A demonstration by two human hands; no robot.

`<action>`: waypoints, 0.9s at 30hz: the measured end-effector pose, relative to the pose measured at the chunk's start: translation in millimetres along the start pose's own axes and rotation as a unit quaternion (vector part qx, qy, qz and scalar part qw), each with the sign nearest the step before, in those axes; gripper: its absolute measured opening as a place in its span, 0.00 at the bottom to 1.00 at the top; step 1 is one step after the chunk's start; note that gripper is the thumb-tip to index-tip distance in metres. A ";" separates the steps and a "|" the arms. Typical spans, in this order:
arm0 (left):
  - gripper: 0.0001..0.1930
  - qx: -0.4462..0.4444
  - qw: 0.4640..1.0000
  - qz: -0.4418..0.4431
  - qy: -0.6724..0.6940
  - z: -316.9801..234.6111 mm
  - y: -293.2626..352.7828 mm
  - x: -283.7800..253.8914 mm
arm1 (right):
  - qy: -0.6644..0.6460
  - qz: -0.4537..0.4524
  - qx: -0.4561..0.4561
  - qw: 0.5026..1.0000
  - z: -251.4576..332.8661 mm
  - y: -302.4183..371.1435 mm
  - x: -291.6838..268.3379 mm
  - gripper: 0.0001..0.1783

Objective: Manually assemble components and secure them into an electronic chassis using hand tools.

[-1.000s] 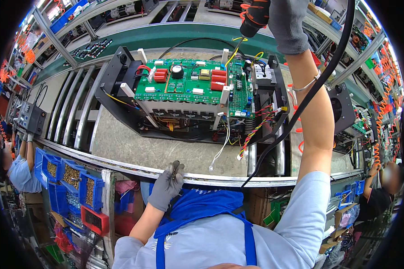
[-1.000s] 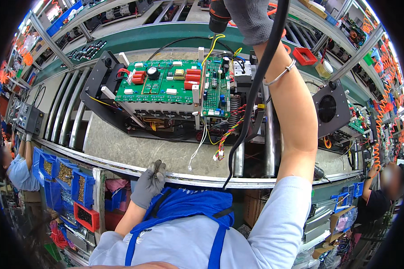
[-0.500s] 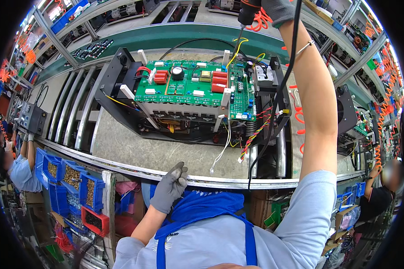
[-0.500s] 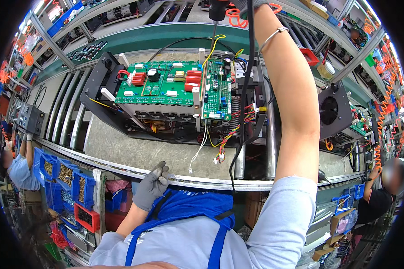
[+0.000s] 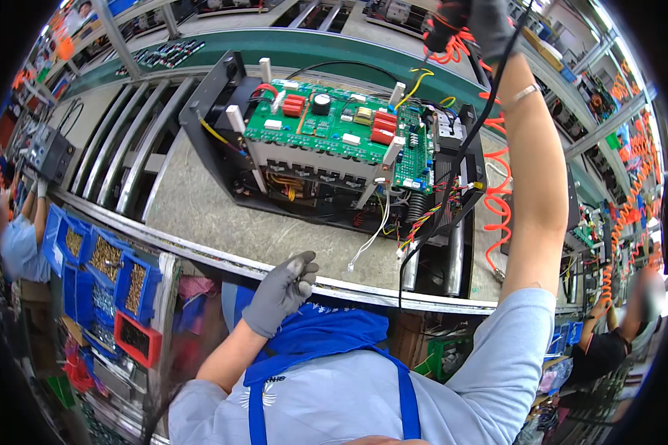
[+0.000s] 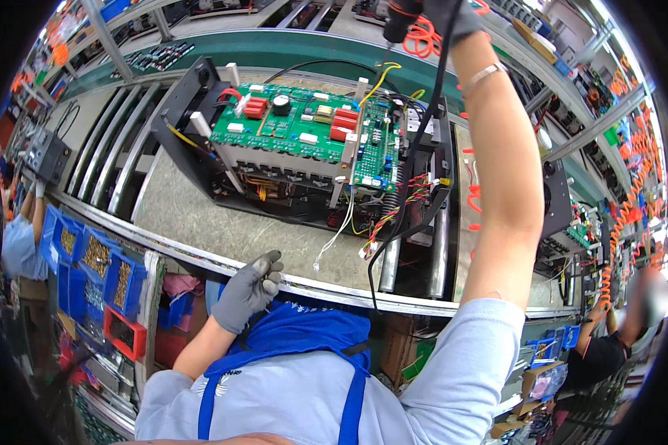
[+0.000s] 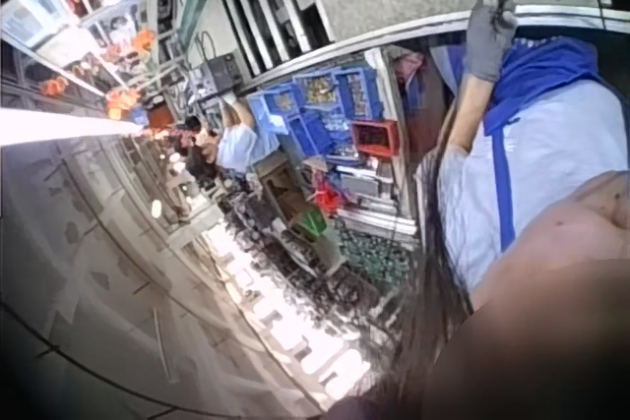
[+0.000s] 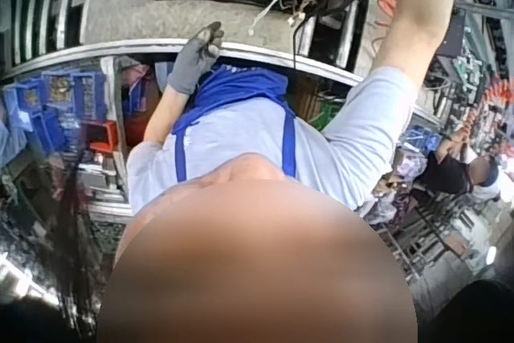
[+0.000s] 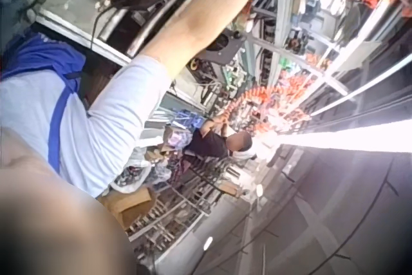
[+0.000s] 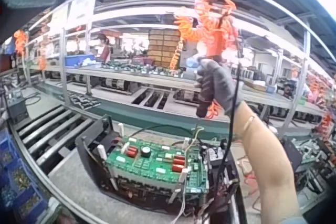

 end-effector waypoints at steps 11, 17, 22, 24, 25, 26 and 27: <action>0.17 0.026 0.990 0.136 -0.018 -23.9 -4.1 106.0 | -0.379 0.231 -0.060 0.894 197.2 151.0 61.1 0.14; 0.17 0.002 0.992 0.122 0.028 -11.9 5.3 118.9 | -0.339 0.294 -0.140 0.882 215.8 186.5 82.7 0.22; 0.15 -0.027 0.985 0.166 0.043 -2.6 6.8 134.2 | -0.327 0.252 -0.194 0.890 220.8 197.8 71.1 0.26; 0.14 -0.040 0.981 0.181 0.061 -0.2 4.3 138.2 | -0.321 0.206 -0.209 0.901 218.6 197.5 63.3 0.26; 0.14 -0.030 0.984 0.170 0.053 -0.8 2.4 138.2 | -0.320 0.201 -0.206 0.903 217.8 197.1 61.5 0.26; 0.13 -0.025 0.986 0.158 0.045 -1.3 0.6 140.1 | -0.317 0.194 -0.202 0.906 216.3 197.8 59.2 0.26; 0.13 -0.029 0.986 0.158 0.044 -1.7 -0.1 145.2 | -0.313 0.192 -0.203 0.908 217.0 198.2 57.5 0.26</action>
Point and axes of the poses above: each hand's wrist, its own y-axis away from the middle knuckle, its own x-axis out of the palm, z = x × y, the point moved 8 cm from there along -y, towards the middle knuckle, and after that the axes turned 9 degrees about -x, right-handed, at the moved point
